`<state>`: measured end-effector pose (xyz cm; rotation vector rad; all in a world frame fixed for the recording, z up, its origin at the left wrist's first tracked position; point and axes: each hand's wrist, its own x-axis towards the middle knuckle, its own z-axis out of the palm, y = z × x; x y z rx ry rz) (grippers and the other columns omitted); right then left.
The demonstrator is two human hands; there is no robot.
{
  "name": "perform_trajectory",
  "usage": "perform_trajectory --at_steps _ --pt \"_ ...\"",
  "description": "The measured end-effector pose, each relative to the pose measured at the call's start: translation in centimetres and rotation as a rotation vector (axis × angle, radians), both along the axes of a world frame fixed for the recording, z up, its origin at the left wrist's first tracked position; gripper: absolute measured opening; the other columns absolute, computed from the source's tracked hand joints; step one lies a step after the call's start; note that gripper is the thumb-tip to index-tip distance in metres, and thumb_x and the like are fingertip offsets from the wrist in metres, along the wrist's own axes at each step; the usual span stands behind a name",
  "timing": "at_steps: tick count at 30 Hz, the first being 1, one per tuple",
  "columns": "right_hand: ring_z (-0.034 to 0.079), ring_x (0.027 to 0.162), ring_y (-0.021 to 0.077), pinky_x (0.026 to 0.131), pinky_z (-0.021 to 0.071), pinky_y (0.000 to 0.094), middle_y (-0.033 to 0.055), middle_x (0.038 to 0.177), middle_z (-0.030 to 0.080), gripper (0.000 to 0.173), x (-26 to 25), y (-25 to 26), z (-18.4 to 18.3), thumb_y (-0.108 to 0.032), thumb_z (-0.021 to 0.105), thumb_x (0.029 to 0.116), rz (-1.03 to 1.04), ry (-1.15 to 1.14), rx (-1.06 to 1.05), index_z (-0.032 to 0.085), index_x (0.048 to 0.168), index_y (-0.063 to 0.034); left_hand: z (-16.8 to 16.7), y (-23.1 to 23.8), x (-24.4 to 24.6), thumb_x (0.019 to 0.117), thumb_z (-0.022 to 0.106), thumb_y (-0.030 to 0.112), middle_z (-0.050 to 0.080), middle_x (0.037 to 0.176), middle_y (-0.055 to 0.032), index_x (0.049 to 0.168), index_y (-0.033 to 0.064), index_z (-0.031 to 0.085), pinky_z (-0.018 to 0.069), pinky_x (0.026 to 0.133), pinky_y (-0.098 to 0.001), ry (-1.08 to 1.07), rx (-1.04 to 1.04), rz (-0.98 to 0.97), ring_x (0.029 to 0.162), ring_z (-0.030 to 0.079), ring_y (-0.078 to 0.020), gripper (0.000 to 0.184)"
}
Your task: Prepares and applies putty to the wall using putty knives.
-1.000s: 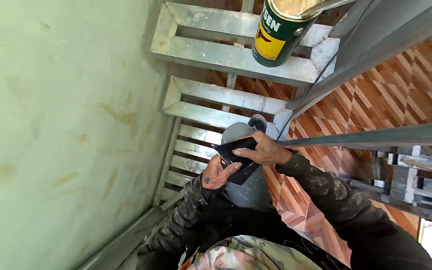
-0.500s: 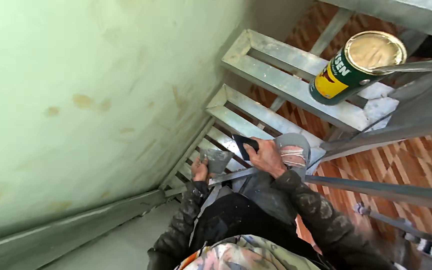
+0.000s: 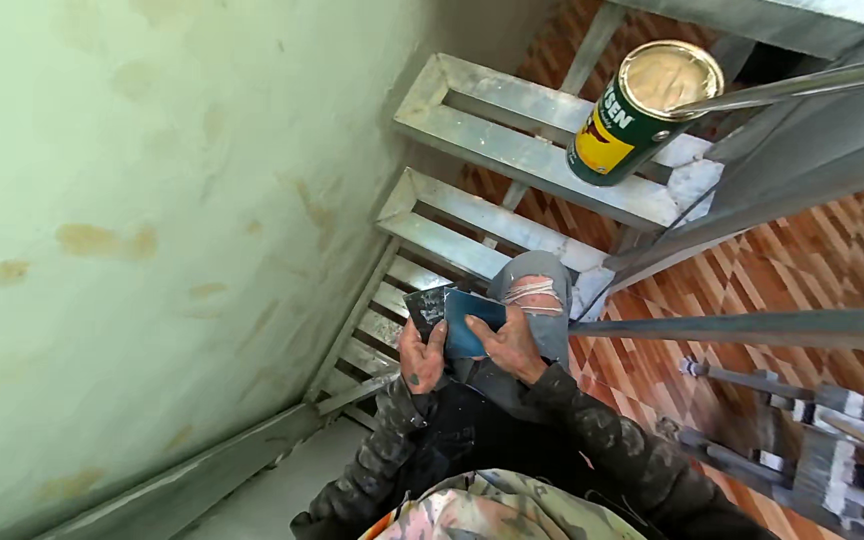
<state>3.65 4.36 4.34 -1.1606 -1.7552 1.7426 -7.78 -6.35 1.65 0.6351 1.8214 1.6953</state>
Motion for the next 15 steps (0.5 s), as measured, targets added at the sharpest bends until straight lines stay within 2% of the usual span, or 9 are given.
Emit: perform_trajectory --at_steps 2,6,11,15 --pt "0.071 0.081 0.0048 0.079 0.0605 0.0239 0.0056 0.088 0.074 0.018 0.0 -0.2 -0.5 -0.012 0.070 0.0901 -0.011 0.017 0.059 0.071 0.102 0.0017 -0.3 -0.1 0.2 0.0929 0.060 -0.001 0.072 0.101 -0.0117 0.120 -0.0139 0.056 0.0592 0.088 -0.0266 0.072 0.018 -0.029 0.092 0.071 -0.0079 0.030" --pt "0.071 0.083 0.0028 0.081 0.0594 0.0227 0.0054 0.089 0.074 0.019 -0.3 -0.4 -0.6 -0.012 0.070 0.0895 -0.015 0.037 0.103 0.071 0.102 0.0025 -0.5 0.0 0.4 0.0925 0.058 0.000 0.071 0.101 -0.0147 0.121 -0.0173 0.055 0.0573 0.088 -0.0228 0.207 0.000 -0.032 0.092 0.070 -0.0058 0.034" --pt "0.070 0.081 0.0001 0.079 0.0588 0.0205 0.0024 0.086 0.074 0.016 -0.7 -0.7 -0.9 -0.012 0.069 0.0889 -0.002 0.097 0.110 0.072 0.098 0.0006 -0.3 -0.1 0.5 0.0947 0.054 0.000 0.071 0.097 -0.0139 0.119 -0.0180 0.056 0.0564 0.087 -0.0202 0.244 0.003 -0.018 0.090 0.069 -0.0034 0.030" --pt "0.070 0.082 0.0005 0.081 0.0591 0.0206 0.0042 0.088 0.075 0.017 -1.1 -0.6 -1.0 -0.011 0.068 0.0893 0.029 0.138 0.169 0.073 0.099 0.0020 0.0 -0.3 -0.3 0.0962 0.052 0.002 0.071 0.095 -0.0127 0.117 -0.0162 0.058 0.0566 0.085 -0.0208 0.286 -0.027 -0.070 0.088 0.069 -0.0035 0.028"
